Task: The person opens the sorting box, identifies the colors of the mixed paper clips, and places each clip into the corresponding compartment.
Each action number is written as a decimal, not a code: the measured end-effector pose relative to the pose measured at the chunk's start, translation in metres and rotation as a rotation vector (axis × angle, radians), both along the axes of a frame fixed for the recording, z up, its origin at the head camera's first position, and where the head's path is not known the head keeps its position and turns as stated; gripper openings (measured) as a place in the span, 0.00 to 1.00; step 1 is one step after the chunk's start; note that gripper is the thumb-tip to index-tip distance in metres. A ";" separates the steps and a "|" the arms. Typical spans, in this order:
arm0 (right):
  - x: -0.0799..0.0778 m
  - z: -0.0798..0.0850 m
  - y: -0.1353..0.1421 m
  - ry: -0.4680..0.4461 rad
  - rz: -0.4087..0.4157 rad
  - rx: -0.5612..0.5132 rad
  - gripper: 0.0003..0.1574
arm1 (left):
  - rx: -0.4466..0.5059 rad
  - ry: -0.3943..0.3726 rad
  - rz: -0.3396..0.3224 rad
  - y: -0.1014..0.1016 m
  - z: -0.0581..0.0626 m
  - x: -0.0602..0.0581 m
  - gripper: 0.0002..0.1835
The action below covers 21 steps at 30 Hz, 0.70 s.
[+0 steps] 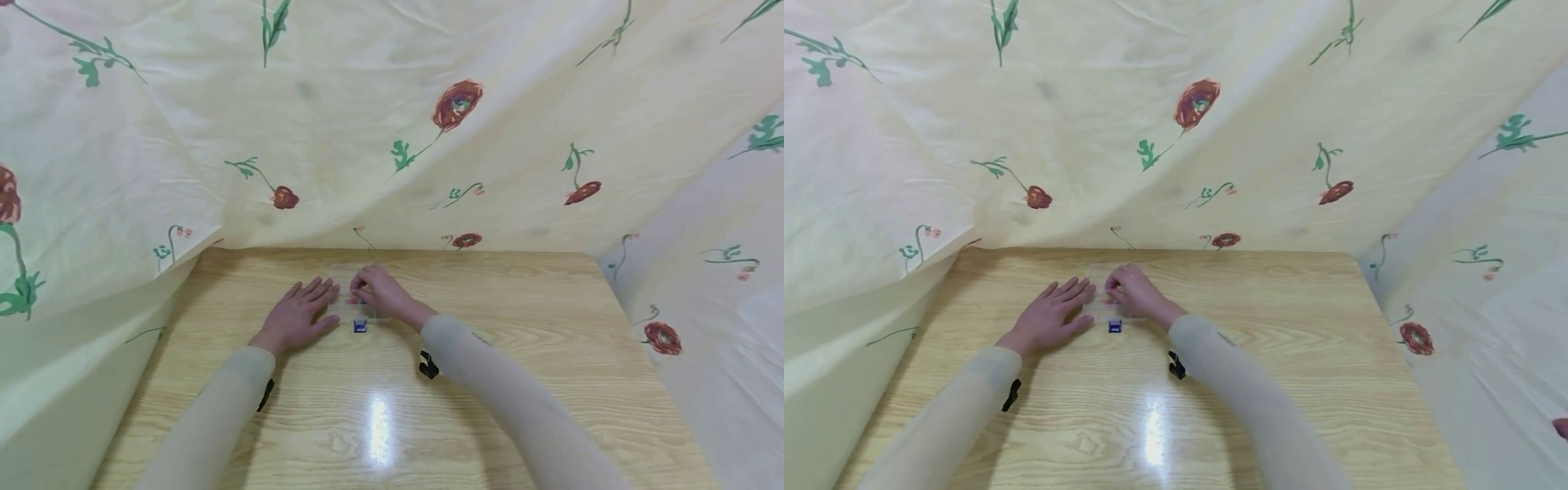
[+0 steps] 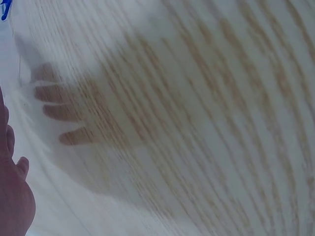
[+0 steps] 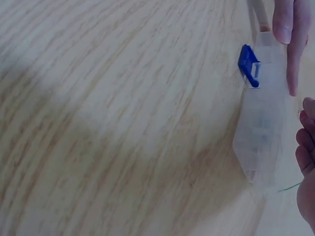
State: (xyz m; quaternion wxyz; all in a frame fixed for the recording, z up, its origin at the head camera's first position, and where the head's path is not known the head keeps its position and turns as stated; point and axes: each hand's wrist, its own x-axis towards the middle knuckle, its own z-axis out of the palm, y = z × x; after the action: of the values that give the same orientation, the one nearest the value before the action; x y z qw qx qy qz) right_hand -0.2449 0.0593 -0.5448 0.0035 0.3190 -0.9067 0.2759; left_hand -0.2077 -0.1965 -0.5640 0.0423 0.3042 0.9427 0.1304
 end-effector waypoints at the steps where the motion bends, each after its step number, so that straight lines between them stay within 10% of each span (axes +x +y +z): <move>1: 0.000 -0.001 0.000 0.002 -0.002 0.004 0.05 | 0.001 0.001 -0.001 0.000 0.000 0.000 0.40; 21: 0.041 0.009 0.084 0.009 -0.037 -0.076 0.09 | -0.014 -0.003 -0.006 0.004 0.000 0.000 0.40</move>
State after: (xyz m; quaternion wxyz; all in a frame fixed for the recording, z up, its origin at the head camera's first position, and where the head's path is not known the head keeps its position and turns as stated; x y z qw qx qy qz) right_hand -0.2044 0.1428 -0.5354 0.0247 0.3032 -0.9012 0.3087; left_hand -0.2080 -0.1929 -0.5642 0.0463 0.3067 0.9425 0.1242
